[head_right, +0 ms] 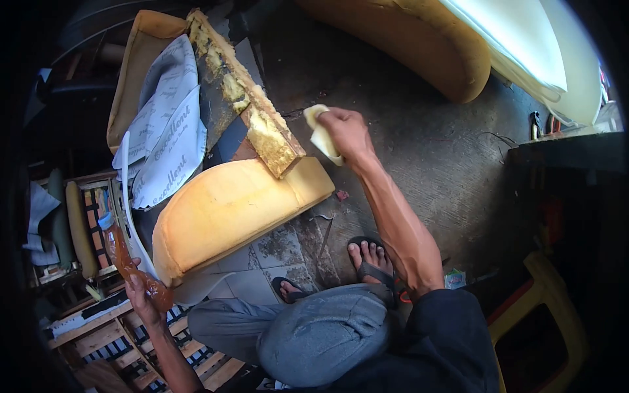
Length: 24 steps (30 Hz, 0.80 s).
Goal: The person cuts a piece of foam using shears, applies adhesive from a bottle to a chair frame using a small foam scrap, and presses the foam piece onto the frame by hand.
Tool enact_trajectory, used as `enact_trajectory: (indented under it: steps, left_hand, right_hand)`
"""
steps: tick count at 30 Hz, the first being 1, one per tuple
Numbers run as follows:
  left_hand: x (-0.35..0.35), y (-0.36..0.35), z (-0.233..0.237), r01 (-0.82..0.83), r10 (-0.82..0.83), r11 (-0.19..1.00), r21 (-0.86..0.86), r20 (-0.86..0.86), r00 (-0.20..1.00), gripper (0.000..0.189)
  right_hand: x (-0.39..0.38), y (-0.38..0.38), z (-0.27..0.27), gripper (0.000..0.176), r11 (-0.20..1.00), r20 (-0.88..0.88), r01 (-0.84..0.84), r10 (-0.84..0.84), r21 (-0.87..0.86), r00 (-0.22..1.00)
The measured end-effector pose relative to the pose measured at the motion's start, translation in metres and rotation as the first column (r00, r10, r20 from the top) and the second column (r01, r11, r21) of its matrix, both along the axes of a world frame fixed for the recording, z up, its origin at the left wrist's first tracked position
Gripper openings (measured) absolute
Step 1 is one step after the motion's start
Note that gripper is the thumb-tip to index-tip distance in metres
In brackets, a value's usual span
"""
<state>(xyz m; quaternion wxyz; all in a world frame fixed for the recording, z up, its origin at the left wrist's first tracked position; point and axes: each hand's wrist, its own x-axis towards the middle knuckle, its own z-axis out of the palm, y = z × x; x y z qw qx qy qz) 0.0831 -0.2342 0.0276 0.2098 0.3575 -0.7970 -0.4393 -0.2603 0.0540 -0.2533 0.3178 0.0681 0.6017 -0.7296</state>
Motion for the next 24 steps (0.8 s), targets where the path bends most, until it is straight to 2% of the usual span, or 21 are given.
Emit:
enact_trajectory:
  steps: [2,3,4,6,9,10,12,13,15,19,21,22,24]
  left_hand:
    - [0.003,-0.003,-0.004,0.014,-0.014,1.000,0.010,-0.041,0.999,0.062]
    - [-0.001,0.001,-0.004,0.023,-0.023,1.000,0.003,-0.053,0.998,0.060]
    - [-0.003,0.005,-0.002,0.016,-0.016,1.000,0.011,-0.060,0.998,0.060]
    - [-0.007,0.009,-0.001,0.037,-0.035,0.999,0.029,-0.042,0.998,0.058]
    - [-0.004,0.006,-0.003,0.046,-0.042,0.997,0.057,-0.075,0.996,0.056]
    - [-0.003,0.007,-0.004,0.051,-0.044,0.996,0.075,-0.095,0.994,0.056]
    - [-0.005,0.008,-0.004,0.041,-0.034,0.997,0.069,-0.101,0.994,0.056]
    - [-0.006,0.008,-0.003,0.042,-0.035,0.997,0.069,-0.097,0.995,0.055]
    - [-0.005,0.006,-0.007,0.045,-0.035,0.996,0.081,-0.125,0.992,0.053]
    - [-0.005,0.008,-0.006,0.063,-0.038,0.988,0.139,-0.173,0.984,0.052]
    - [-0.003,0.005,-0.008,0.063,-0.035,0.988,0.143,-0.193,0.981,0.052]
    - [0.000,0.004,-0.009,0.064,-0.033,0.987,0.149,-0.199,0.980,0.051]
    - [0.002,0.001,-0.007,0.075,-0.042,0.983,0.167,-0.198,0.979,0.051]
  right_hand:
    - [-0.003,0.010,0.052,0.039,0.985,-0.229,0.119,-0.088,0.124,0.969]
    - [0.001,0.011,0.077,0.041,0.992,-0.392,0.082,-0.039,0.095,0.919]
    - [0.003,0.008,0.093,0.038,0.993,-0.613,-0.009,0.082,0.121,0.786]
    - [0.013,-0.007,0.125,0.033,0.945,-0.742,-0.128,0.317,0.301,0.591]
    - [0.023,-0.032,0.124,0.032,0.869,-0.709,-0.120,0.464,0.479,0.531]
    - [0.021,-0.034,0.127,0.032,0.870,-0.718,-0.120,0.466,0.478,0.517]
    - [0.022,-0.034,0.135,0.032,0.825,-0.629,-0.281,0.558,0.491,0.541]
    - [0.024,-0.034,0.136,0.032,0.823,-0.631,-0.283,0.562,0.493,0.534]
    - [0.024,-0.033,0.140,0.035,0.901,-0.591,-0.327,0.433,0.284,0.680]
    - [0.033,-0.022,0.171,0.037,0.920,-0.667,-0.351,0.373,0.175,0.645]
    - [0.039,-0.017,0.187,0.032,0.933,-0.797,-0.354,0.265,0.068,0.543]
    - [0.043,-0.013,0.195,0.032,0.932,-0.800,-0.356,0.267,0.073,0.537]
    - [0.055,-0.003,0.209,0.026,0.939,-0.897,-0.341,0.186,0.043,0.401]
